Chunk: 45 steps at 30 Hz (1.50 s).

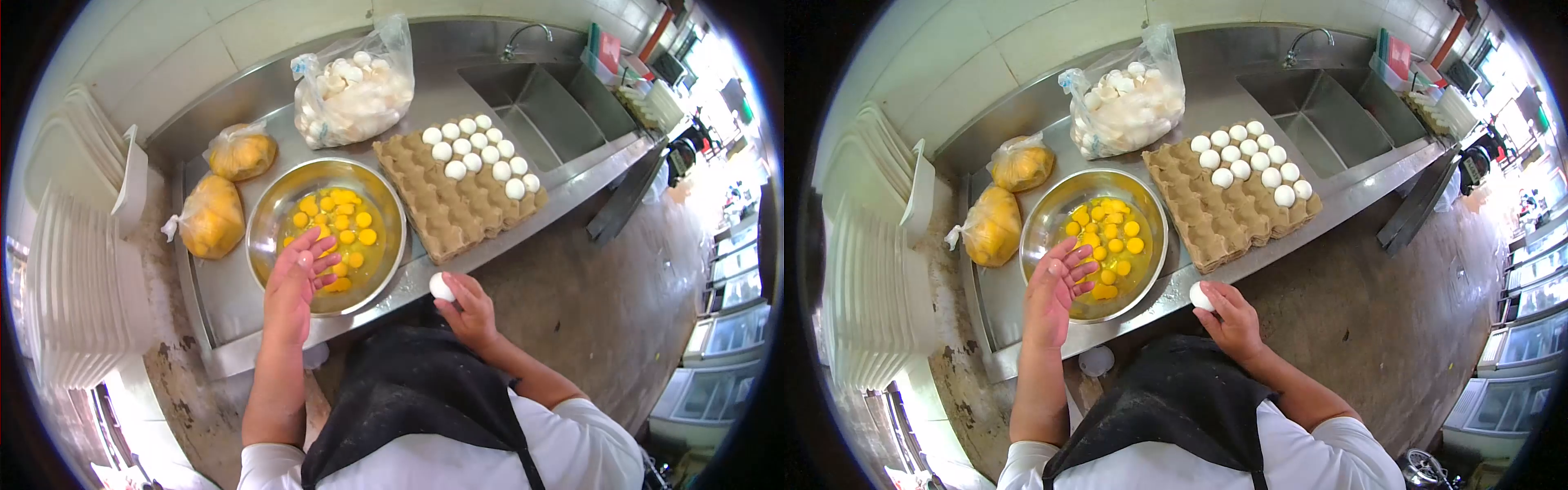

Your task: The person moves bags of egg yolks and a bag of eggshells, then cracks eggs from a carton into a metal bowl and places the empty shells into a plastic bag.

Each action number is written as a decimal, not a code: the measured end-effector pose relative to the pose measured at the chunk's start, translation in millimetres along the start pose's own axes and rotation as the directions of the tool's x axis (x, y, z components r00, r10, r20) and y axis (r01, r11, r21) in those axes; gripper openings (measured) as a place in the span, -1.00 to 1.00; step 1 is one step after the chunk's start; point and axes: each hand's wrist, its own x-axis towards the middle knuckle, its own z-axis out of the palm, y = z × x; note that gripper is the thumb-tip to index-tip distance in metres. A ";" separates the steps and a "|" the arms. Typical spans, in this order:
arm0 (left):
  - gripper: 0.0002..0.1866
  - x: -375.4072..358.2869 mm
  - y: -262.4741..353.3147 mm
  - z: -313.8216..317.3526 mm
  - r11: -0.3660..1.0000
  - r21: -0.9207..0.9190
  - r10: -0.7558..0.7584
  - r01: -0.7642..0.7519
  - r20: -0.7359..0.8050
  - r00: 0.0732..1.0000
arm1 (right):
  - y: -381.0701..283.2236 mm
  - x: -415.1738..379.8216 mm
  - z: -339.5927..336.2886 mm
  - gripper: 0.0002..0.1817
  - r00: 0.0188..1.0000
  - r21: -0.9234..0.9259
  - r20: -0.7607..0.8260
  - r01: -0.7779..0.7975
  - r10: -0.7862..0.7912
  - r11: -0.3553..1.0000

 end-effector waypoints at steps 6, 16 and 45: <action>-0.44 -2.4 -2.0 2.8 0.996 0.091 -0.023 0.018 0.057 0.998 | 15.5 -1.5 5.7 -0.57 0.998 -0.134 0.062 -0.022 0.031 0.991; -0.39 1.3 -16.4 25.0 0.675 0.663 0.198 -0.325 0.262 0.944 | -50.8 63.1 20.6 -0.56 0.761 0.627 0.451 -0.642 0.467 0.442; -0.68 43.5 -27.2 5.2 0.748 0.650 0.233 -0.137 -0.064 0.970 | -44.1 140.7 87.2 -0.51 0.616 0.445 0.680 -0.778 0.398 0.443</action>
